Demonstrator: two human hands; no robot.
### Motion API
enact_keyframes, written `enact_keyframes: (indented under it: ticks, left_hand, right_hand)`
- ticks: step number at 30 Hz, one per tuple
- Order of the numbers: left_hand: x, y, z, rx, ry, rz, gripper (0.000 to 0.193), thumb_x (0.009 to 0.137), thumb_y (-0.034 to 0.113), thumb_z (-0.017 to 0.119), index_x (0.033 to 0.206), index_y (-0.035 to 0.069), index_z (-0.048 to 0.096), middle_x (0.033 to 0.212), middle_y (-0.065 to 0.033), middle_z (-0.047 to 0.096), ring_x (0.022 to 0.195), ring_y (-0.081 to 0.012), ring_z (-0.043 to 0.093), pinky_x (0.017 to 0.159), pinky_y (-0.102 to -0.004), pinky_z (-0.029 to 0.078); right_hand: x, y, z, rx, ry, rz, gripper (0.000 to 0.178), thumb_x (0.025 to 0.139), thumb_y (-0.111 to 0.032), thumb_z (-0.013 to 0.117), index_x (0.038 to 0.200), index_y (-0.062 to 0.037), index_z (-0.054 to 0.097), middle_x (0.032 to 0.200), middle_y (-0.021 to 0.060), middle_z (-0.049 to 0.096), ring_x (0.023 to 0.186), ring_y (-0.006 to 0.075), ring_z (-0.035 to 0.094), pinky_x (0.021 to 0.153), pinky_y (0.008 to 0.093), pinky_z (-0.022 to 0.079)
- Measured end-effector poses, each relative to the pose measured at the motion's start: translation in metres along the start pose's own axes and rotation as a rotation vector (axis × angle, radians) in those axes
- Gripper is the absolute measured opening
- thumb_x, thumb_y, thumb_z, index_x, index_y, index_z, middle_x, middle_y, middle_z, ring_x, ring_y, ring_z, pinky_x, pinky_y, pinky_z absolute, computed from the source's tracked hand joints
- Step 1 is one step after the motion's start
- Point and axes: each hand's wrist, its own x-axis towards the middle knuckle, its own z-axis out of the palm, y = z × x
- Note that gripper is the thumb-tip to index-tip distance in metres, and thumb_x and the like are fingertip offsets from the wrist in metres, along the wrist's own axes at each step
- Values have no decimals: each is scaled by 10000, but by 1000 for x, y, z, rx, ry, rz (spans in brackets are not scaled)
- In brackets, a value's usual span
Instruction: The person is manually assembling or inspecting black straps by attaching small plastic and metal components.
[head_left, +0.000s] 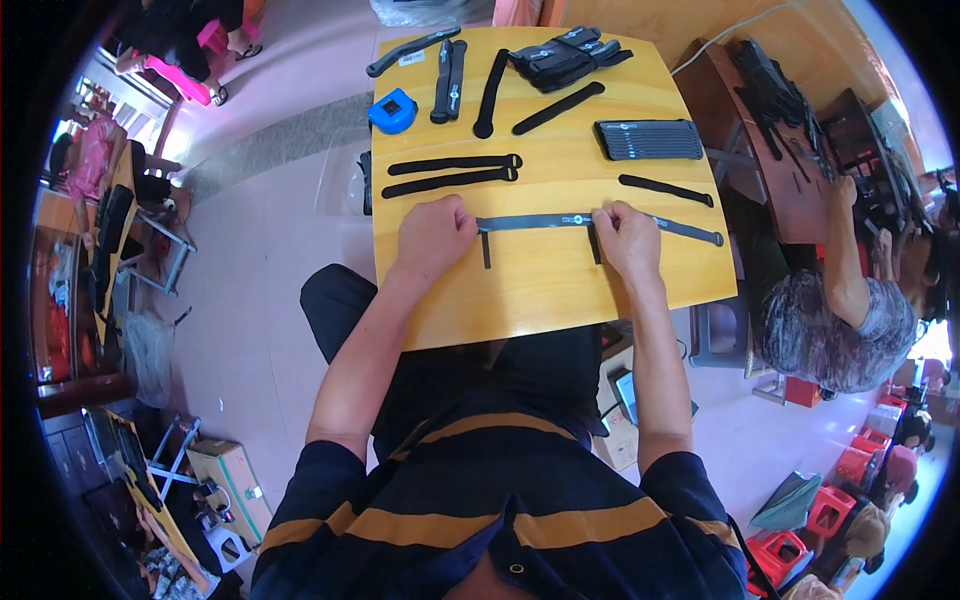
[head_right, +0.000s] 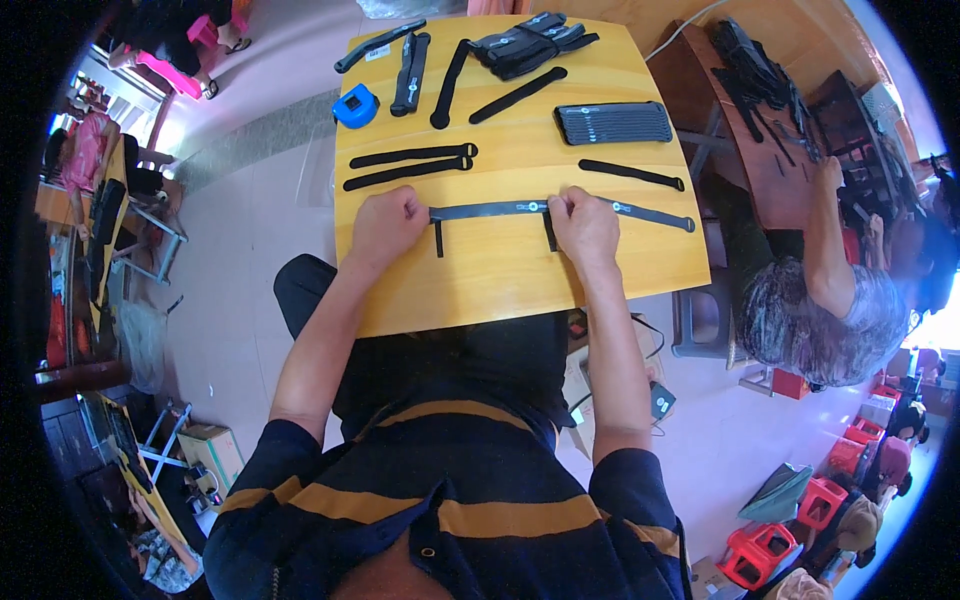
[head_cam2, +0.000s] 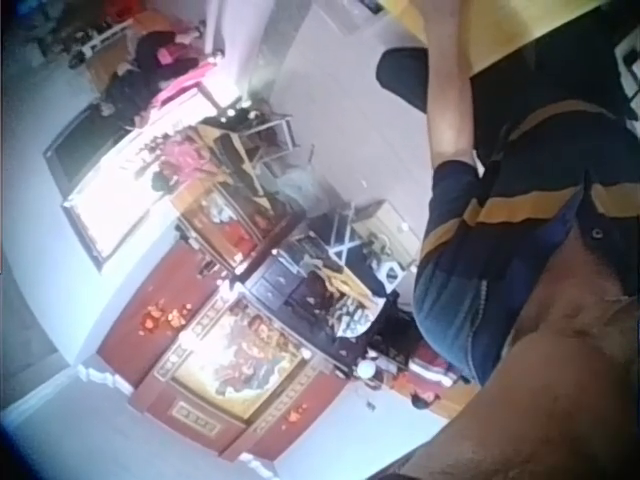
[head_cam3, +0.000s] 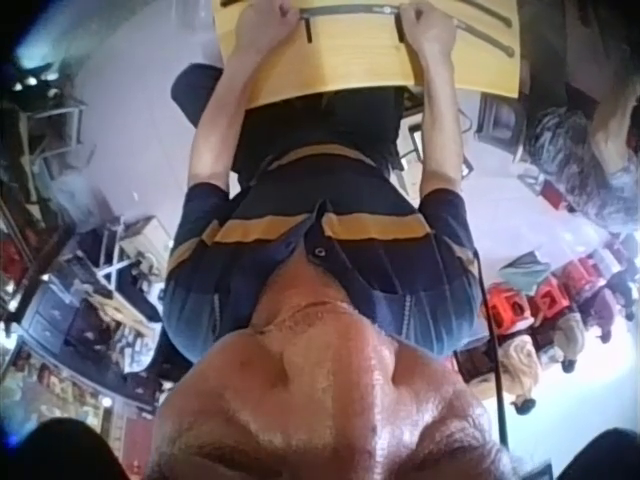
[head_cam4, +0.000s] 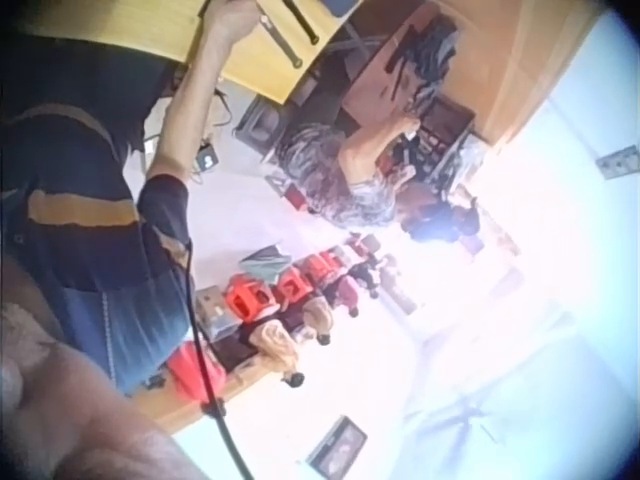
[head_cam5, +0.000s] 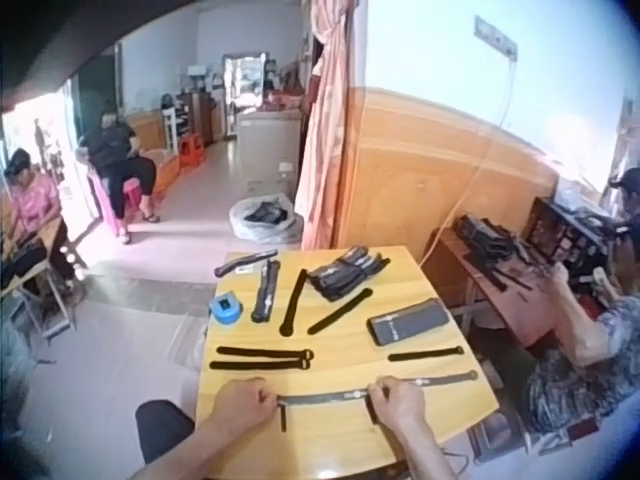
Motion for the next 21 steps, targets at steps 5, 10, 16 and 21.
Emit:
enact_keyframes:
  ticks: [5, 10, 16, 21]
  left_hand:
    - [-4, 3, -4, 127, 16, 7, 232, 848, 267, 657, 737, 64, 671, 721, -168, 685, 696, -388, 681, 660, -499, 552]
    - [-10, -13, -14, 222, 12, -5, 313, 862, 331, 634, 711, 61, 681, 706, -181, 673, 691, -392, 683, 661, -503, 564]
    - [-12, 6, -30, 23, 174, 55, 236, 893, 234, 668, 743, 60, 618, 683, -147, 649, 672, -361, 663, 610, -480, 513]
    - [12, 33, -5, -47, 370, 203, 110, 915, 182, 615, 906, 78, 578, 778, -147, 660, 691, -380, 665, 635, -507, 521]
  right_hand:
    - [1, 4, 7, -56, 25, -54, 287, 901, -319, 666, 817, -50, 724, 781, 216, 702, 775, 414, 694, 714, 499, 554]
    - [-6, -4, -7, -186, 37, -10, 287, 888, -331, 691, 790, -62, 697, 773, 198, 711, 756, 408, 701, 683, 516, 551]
    - [-7, -32, -1, 54, 289, -303, 115, 874, -91, 670, 940, -50, 586, 873, 152, 608, 819, 371, 630, 717, 469, 526]
    - [6, -90, 42, 112, 335, -580, 411, 873, -67, 643, 1273, -45, 550, 1299, 205, 537, 1238, 405, 510, 1054, 518, 416]
